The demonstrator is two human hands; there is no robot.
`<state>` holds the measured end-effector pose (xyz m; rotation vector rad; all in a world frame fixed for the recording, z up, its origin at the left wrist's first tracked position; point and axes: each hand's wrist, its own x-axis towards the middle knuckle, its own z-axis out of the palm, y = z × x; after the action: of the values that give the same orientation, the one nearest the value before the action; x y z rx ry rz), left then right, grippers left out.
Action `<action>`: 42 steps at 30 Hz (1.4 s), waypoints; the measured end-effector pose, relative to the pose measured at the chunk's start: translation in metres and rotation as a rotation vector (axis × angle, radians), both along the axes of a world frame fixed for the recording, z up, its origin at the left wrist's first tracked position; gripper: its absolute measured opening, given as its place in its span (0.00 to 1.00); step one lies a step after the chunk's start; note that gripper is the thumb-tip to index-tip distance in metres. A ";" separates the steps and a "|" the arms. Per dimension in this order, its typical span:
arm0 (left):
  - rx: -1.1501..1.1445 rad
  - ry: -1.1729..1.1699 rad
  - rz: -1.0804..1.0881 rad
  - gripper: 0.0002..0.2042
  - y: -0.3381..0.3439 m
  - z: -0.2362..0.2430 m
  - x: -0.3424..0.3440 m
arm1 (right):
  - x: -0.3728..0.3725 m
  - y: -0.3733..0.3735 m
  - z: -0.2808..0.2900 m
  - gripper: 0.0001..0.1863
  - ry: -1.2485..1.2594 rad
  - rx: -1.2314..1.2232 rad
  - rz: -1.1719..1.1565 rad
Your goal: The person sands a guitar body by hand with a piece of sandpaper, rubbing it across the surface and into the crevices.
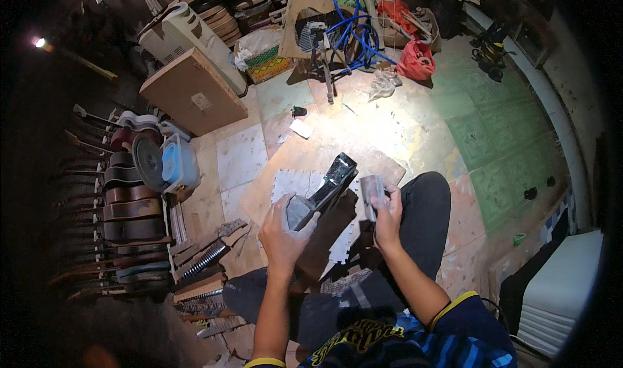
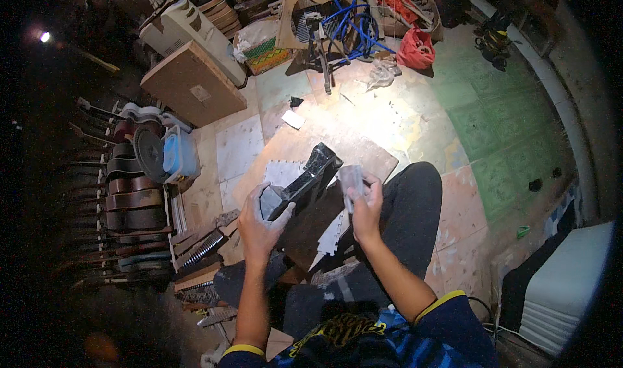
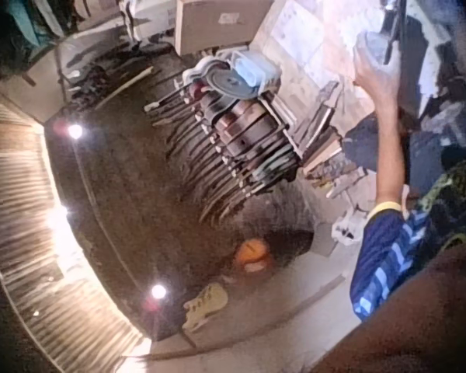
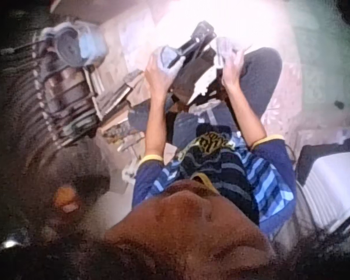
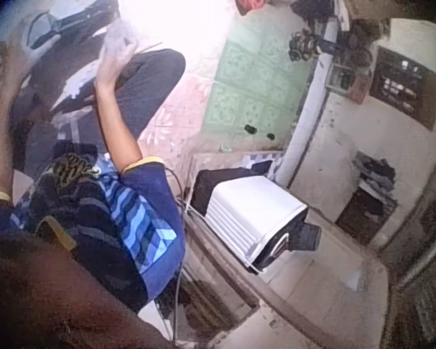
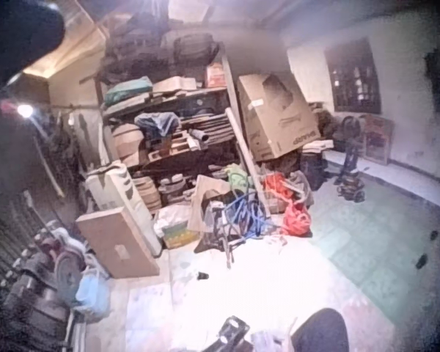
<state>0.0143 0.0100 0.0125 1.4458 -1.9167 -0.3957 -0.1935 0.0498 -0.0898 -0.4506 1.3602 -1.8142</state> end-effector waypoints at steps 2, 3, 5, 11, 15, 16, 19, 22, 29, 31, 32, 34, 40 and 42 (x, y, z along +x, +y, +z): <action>0.037 0.005 0.023 0.32 0.008 -0.001 0.001 | 0.007 0.016 0.033 0.29 0.089 -0.162 0.293; 0.041 0.005 0.024 0.32 0.010 -0.002 0.001 | 0.006 0.018 0.047 0.31 0.115 -0.112 0.382; 0.026 -0.019 -0.003 0.32 0.016 -0.003 0.002 | 0.006 0.019 0.045 0.30 -0.003 -0.164 0.368; 0.033 -0.052 0.032 0.32 0.010 0.000 -0.001 | -0.008 0.036 -0.014 0.27 -0.887 0.092 0.434; 0.047 0.017 0.015 0.33 0.000 -0.008 0.008 | -0.002 0.032 -0.067 0.23 -1.133 0.250 0.346; 0.079 0.054 0.004 0.33 -0.002 -0.009 0.012 | 0.002 0.031 -0.065 0.23 -1.139 0.250 0.347; 0.131 0.080 0.008 0.32 -0.002 -0.007 0.014 | 0.009 0.027 -0.051 0.24 -1.072 0.198 0.370; 0.097 0.069 0.001 0.30 -0.001 -0.007 0.012 | 0.012 0.025 -0.042 0.22 -0.907 0.198 0.380; 0.089 0.123 -0.102 0.31 0.012 -0.007 0.018 | 0.000 0.022 -0.075 0.17 -0.636 0.298 0.456; 0.096 0.143 -0.131 0.32 0.020 -0.007 0.012 | -0.006 0.025 -0.118 0.14 -0.981 0.450 0.465; 0.106 0.151 -0.157 0.32 0.026 -0.010 0.010 | -0.003 0.024 -0.135 0.14 -0.974 0.456 0.464; 0.095 0.130 -0.152 0.34 0.035 -0.015 0.006 | 0.005 0.021 -0.161 0.15 -0.882 0.654 0.309; 0.035 0.084 -0.221 0.39 0.066 -0.023 -0.005 | 0.016 0.001 -0.183 0.17 -0.685 0.369 0.337; 0.032 0.113 -0.205 0.39 0.074 -0.029 -0.004 | 0.024 -0.006 -0.177 0.16 -0.658 0.305 0.321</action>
<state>0.0099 0.0840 -0.0169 1.2230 -1.9798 -0.5935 -0.1690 0.0434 -0.2668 0.0928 1.0006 -1.2931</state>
